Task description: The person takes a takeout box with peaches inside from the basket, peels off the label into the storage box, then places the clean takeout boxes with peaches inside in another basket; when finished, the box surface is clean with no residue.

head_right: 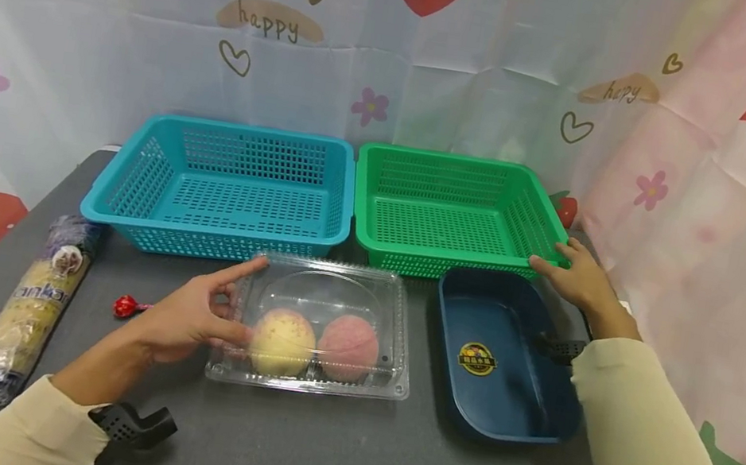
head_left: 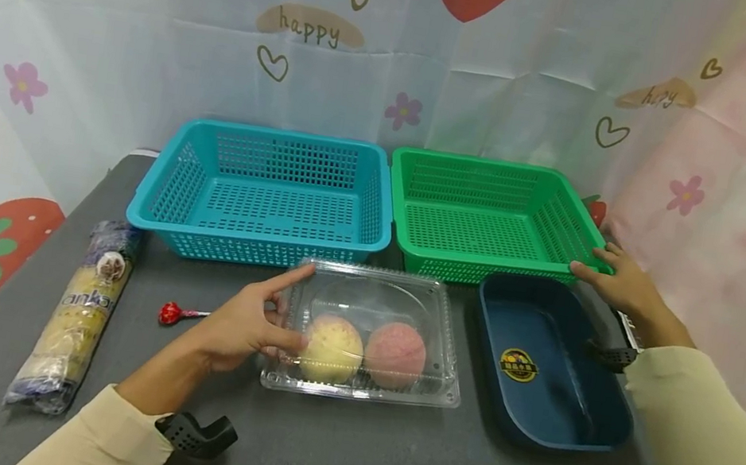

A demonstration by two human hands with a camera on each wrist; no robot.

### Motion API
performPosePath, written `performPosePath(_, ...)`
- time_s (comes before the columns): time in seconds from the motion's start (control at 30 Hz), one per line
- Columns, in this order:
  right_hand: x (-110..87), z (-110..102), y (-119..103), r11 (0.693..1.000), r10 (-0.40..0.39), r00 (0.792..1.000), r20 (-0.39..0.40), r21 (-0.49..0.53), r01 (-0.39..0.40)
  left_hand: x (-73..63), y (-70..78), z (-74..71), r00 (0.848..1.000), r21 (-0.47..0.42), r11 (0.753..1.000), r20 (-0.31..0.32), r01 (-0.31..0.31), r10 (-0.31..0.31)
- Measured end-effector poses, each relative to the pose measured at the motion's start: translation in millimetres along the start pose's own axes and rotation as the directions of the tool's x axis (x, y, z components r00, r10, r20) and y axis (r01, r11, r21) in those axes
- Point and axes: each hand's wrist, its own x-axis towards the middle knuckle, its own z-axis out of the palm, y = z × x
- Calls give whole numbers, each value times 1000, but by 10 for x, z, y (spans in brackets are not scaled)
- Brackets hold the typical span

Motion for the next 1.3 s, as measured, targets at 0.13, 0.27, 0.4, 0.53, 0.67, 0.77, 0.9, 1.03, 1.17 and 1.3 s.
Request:
performPosePath(0.13,-17,12,-17,999,24,1000,15,41,-25,-24,61,-6,1000,-24,1000,2,-6,6)
performPosePath(0.27,-15,29,-22,997,23,999,23,68,-25,-77,167,-4,1000,-37,999,3,6,-6)
performPosePath(0.4,-2,43,-5,997,20,1000,19,70,-22,-127,329,19,1000,-57,998,0,18,-18)
performPosePath(0.53,12,48,5,997,20,1000,8,78,-21,-131,539,72,1000,-54,998,-12,20,-21)
performPosePath(0.67,15,43,-2,995,21,1000,-5,93,-20,-62,784,144,999,-51,998,-15,28,-28)
performPosePath(0.77,12,47,-3,993,31,999,-13,115,-29,42,958,209,999,-77,997,-24,27,-29)
performPosePath(0.9,15,59,5,992,38,999,-9,124,-36,234,1137,302,998,-126,992,-49,19,-25)
performPosePath(1.03,16,54,22,993,35,999,-9,113,-34,482,1261,407,997,-161,987,-66,17,-28)
performPosePath(1.17,12,52,37,992,36,999,-27,121,-33,743,1339,504,996,-179,984,-79,22,-36)
performPosePath(1.3,11,61,38,995,20,998,-56,96,-14,966,1388,576,994,-178,984,-101,29,-48)
